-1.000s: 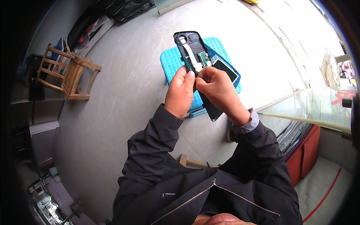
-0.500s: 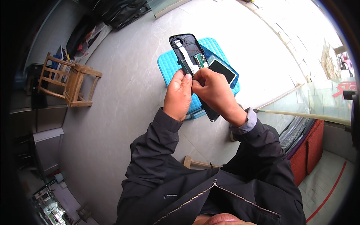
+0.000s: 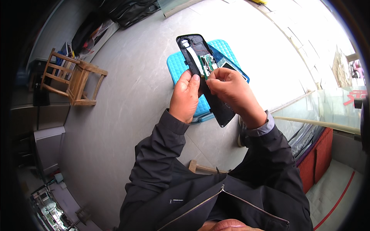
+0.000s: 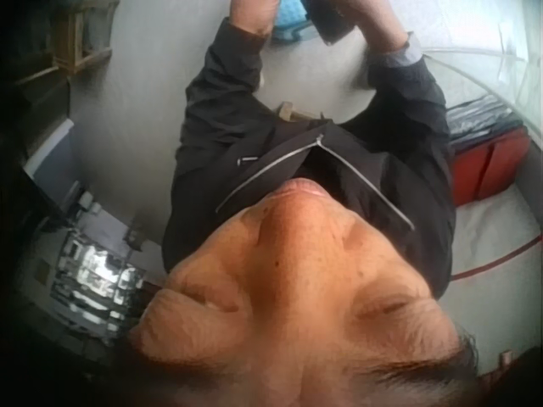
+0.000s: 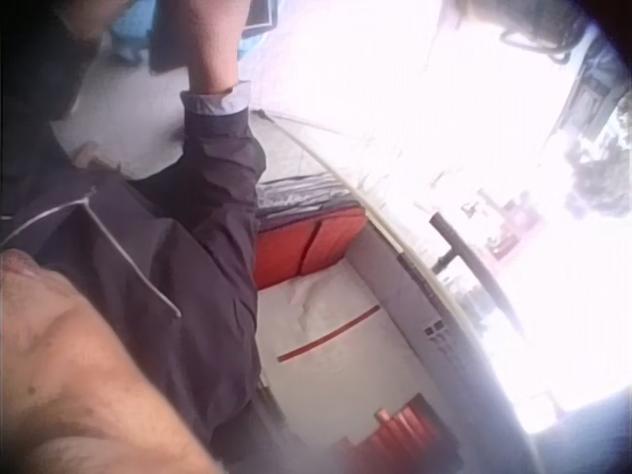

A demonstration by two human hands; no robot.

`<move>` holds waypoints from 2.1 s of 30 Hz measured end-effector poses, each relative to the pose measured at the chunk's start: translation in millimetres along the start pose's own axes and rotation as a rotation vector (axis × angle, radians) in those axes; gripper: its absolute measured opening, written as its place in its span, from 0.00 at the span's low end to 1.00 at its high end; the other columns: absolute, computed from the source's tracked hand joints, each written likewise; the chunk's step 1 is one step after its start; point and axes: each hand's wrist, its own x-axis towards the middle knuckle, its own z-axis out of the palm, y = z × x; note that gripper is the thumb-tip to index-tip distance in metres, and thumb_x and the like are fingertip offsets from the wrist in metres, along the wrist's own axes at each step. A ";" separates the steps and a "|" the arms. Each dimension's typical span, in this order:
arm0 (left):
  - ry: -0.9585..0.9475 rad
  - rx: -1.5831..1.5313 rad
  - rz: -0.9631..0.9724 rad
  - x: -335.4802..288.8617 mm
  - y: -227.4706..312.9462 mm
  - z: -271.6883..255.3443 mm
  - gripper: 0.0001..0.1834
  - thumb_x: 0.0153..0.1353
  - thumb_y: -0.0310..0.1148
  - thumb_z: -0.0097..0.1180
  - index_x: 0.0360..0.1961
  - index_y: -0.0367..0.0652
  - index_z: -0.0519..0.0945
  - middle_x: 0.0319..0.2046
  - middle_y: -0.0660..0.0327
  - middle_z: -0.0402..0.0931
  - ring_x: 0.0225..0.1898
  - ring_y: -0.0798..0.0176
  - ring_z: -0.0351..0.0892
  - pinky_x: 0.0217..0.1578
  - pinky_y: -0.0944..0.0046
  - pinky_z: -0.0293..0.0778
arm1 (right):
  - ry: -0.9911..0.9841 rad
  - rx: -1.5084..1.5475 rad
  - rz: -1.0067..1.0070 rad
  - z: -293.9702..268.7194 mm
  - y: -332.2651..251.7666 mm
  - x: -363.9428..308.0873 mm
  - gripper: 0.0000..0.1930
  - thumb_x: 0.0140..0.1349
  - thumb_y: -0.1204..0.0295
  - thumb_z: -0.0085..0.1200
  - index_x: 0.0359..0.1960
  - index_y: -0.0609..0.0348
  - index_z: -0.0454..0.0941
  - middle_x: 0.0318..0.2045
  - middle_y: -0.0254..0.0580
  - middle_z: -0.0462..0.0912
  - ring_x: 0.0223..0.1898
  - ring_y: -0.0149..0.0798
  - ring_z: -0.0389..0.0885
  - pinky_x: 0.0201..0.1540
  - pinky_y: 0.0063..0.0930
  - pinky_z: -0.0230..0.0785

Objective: The person holds a disassembled mobile phone and manipulates internal components with both hands. They adjust ribbon cables and connectors on the motherboard, occasionally repositioning the phone to access different areas.

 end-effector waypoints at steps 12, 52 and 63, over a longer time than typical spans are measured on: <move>-0.003 -0.019 0.007 5.3 -0.2 -9.8 0.17 0.87 0.32 0.38 0.64 0.34 0.74 0.49 0.55 0.85 0.48 0.64 0.88 0.57 0.60 0.85 | -0.244 0.507 0.052 -22.1 -2.6 0.2 0.05 0.70 0.73 0.65 0.40 0.57 0.80 0.37 0.35 0.88 0.21 0.19 0.70 0.22 0.14 0.58; 0.160 -0.038 -0.268 6.4 -25.2 -55.0 0.15 0.84 0.28 0.41 0.63 0.33 0.74 0.58 0.55 0.81 0.60 0.59 0.83 0.66 0.51 0.77 | -0.147 0.482 0.159 -20.5 32.2 24.7 0.04 0.69 0.73 0.66 0.42 0.57 0.85 0.33 0.30 0.88 0.21 0.15 0.70 0.22 0.11 0.58; 0.144 0.108 -0.260 10.7 -28.4 -62.9 0.17 0.84 0.31 0.45 0.64 0.33 0.76 0.56 0.57 0.83 0.56 0.63 0.85 0.62 0.56 0.81 | -0.080 0.449 0.202 -20.4 35.3 30.9 0.08 0.72 0.71 0.67 0.46 0.60 0.82 0.36 0.34 0.88 0.16 0.15 0.63 0.16 0.13 0.51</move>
